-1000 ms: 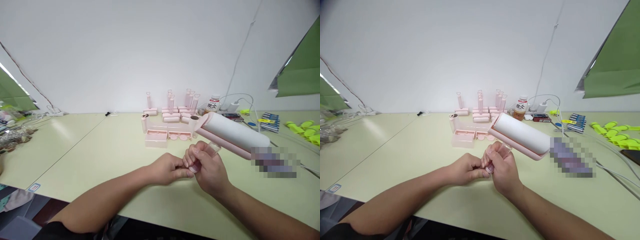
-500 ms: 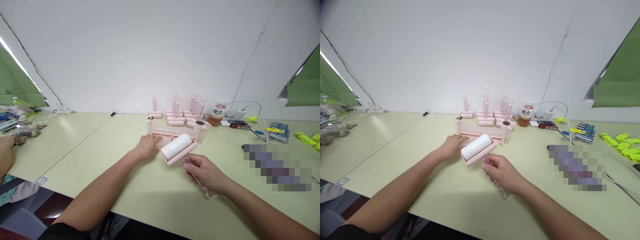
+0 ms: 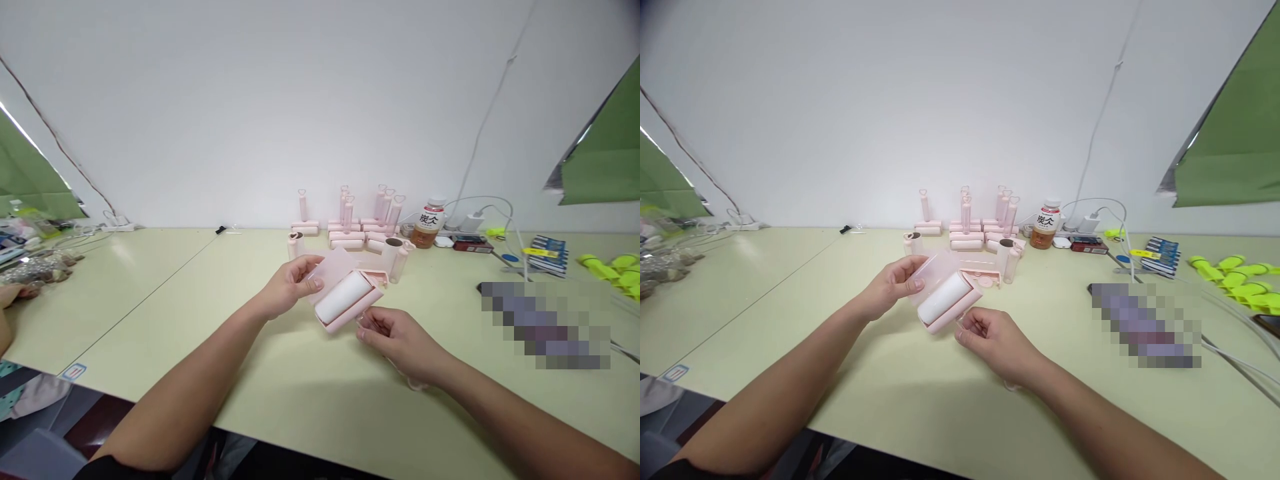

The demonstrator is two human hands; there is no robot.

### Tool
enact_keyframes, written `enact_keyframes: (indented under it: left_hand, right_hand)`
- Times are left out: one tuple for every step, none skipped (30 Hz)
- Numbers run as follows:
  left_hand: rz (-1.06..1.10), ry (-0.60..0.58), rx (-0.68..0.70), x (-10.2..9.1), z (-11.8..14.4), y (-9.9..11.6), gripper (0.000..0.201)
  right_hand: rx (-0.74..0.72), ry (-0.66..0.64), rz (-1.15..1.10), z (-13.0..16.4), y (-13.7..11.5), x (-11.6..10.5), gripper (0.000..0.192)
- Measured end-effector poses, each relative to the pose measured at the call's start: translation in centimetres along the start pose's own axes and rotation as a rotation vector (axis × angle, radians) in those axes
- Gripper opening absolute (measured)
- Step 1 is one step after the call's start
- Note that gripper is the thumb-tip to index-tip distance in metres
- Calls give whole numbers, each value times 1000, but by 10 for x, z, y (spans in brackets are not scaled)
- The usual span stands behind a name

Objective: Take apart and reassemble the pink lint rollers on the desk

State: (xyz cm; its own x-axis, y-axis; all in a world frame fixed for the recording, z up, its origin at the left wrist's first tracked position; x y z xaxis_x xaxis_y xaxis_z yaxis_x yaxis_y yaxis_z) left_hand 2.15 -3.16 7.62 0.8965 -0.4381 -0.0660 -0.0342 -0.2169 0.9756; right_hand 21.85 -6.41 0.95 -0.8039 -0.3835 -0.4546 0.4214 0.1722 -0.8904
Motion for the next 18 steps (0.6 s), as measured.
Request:
enact_keyframes:
  left_hand:
    - [-2, 3, -2, -1, 0, -1, 48]
    - [-3, 3, -6, -1, 0, -2, 47]
    - [-2, 1, -9, -2, -1, -2, 47]
    - [-3, -3, -12, -2, -1, -3, 47]
    - [-5, -8, -15, -2, 0, -4, 48]
    - [-7, -15, -16, -2, 0, -4, 48]
    - [-9, -26, -15, -1, 0, -5, 48]
    - [-10, -36, -12, -1, 0, -5, 48]
    - [-11, -46, -7, 0, 1, -6, 49]
    - [-10, -55, -2, 0, 1, -6, 49]
    - [-9, -60, 3, 1, 1, -7, 49]
    - [-9, -62, 5, 1, 1, -7, 50]
    - [-10, -61, 6, 1, 0, -8, 50]
    - [-11, -60, 7, 1, 0, -9, 51]
    - [-12, -59, 5, 1, 0, -9, 51]
    - [-13, -59, 3, 1, 0, -10, 51]
    - [-13, -57, 0, 1, -1, -11, 51]
    - [-15, -55, -2, 1, -1, -11, 51]
  right_hand:
    - [-6, 5, -2, 0, 0, 0, 25]
    - [-12, 12, -4, -1, 1, -1, 25]
    - [-14, 20, -7, -1, 1, -1, 25]
    - [-15, 27, -12, -2, 2, -1, 25]
    - [-14, 31, -18, -2, 2, -2, 25]
    - [-14, 34, -25, -2, 2, -2, 25]
    - [-12, 35, -31, -2, 2, -2, 25]
    - [-11, 35, -33, -2, 1, -2, 25]
    - [-9, 34, -34, -2, 1, -1, 25]
    - [-5, 35, -34, -2, 0, -1, 25]
    - [1, 34, -34, -1, 0, -1, 25]
    - [6, 35, -35, -1, -1, -1, 25]
    - [8, 36, -39, -1, -1, -1, 25]
    - [9, 38, -42, -1, -2, 0, 25]
    - [9, 37, -42, -1, -2, 0, 25]
    - [10, 36, -36, -1, -1, 0, 26]
    - [10, 37, -28, -1, -1, 0, 27]
    - [10, 38, -19, -1, -1, 0, 28]
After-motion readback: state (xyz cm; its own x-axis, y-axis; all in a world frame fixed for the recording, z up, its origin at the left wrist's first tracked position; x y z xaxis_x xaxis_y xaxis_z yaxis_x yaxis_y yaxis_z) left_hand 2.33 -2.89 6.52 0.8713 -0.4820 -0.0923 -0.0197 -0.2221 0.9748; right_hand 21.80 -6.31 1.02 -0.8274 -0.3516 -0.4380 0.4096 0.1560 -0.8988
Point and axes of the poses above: each hand's wrist, its own z-axis away from the middle knuckle, its own x-axis out of the palm, y = z × x, the point moved 5 cm from there along -z, towards the middle knuckle, and after that the axes turned 3 degrees about z, right-handed, at the moved point
